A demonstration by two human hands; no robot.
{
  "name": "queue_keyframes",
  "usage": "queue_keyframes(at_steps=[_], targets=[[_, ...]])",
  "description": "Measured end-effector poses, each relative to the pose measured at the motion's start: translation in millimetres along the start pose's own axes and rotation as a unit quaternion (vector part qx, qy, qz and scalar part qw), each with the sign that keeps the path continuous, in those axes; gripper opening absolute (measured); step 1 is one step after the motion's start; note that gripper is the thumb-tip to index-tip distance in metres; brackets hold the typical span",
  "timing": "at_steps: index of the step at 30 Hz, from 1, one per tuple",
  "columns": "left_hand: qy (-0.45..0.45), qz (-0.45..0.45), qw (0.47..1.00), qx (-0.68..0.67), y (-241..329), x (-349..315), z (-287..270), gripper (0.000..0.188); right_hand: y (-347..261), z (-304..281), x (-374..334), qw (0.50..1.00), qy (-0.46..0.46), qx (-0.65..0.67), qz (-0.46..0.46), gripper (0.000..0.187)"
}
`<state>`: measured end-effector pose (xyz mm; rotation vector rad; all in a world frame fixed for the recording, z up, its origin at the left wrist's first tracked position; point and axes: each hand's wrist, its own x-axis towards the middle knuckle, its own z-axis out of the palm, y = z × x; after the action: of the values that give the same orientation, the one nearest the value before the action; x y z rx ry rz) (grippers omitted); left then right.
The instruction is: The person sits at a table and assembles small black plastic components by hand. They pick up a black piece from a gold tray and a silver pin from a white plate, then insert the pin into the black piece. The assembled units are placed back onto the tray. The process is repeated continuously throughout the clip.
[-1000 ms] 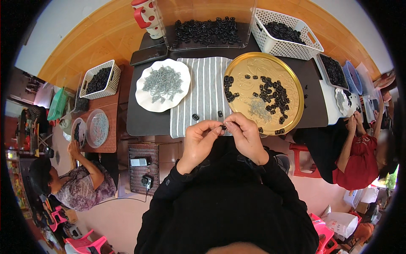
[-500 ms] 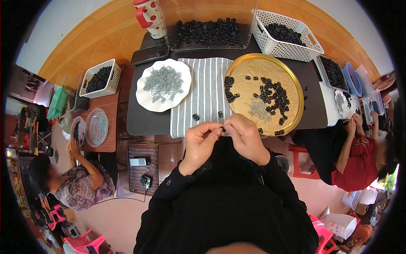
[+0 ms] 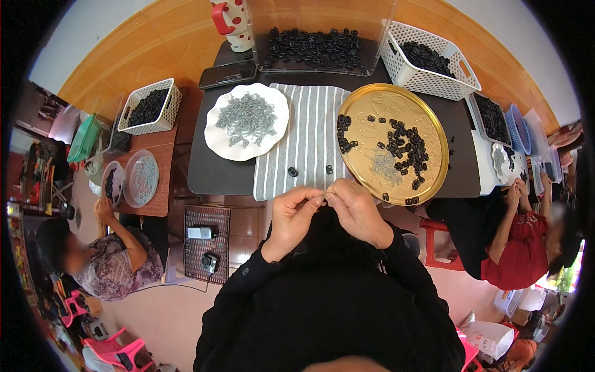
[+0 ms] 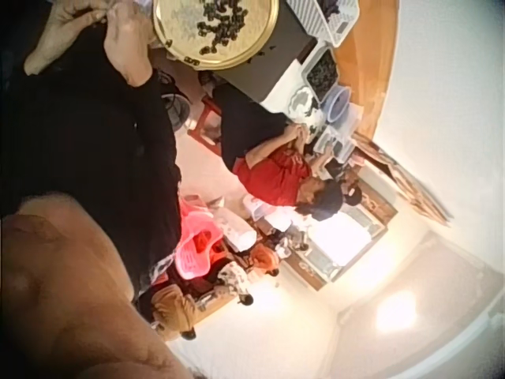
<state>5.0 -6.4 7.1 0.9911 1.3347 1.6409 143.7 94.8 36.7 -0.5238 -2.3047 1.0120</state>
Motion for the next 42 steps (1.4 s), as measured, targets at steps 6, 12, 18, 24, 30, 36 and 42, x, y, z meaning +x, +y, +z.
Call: queue_keyframes(at_steps=[6, 12, 18, 24, 30, 36, 42], targets=[[0.064, 0.001, 0.998, -0.002, 1.0, -8.4, -22.2, 0.012, -2.2, 7.3, 15.2, 0.998, 0.062, -0.005, -0.010, 0.009], [0.127, -0.017, 0.988, -0.089, -5.4, -12.7, -47.8, 0.020, 1.5, 40.1, 46.5, 0.980, 0.045, -0.190, -0.036, 0.010], [0.117, 0.009, 0.989, -0.086, 2.0, -11.3, -53.4, 0.022, -4.1, 67.1, 55.2, 0.960, 0.017, -0.276, -0.030, 0.011], [0.116, 0.017, 0.990, -0.080, -0.5, -11.0, -54.1, 0.022, 2.2, 56.9, 49.2, 0.961, -0.036, -0.259, -0.095, 0.011], [0.112, 0.015, 0.991, -0.069, 1.1, -8.3, -53.7, 0.022, 2.8, 11.7, 36.4, 0.974, -0.127, -0.166, -0.085, 0.012], [0.094, 0.013, 0.993, -0.068, 1.7, -7.6, -47.3, 0.023, 2.5, 13.4, 41.3, 0.986, -0.067, -0.139, -0.059, 0.025], [0.108, 0.006, 0.992, -0.059, 3.2, -8.0, -46.3, 0.023, 13.1, 5.4, 21.0, 0.988, 0.034, -0.153, -0.017, 0.018]])
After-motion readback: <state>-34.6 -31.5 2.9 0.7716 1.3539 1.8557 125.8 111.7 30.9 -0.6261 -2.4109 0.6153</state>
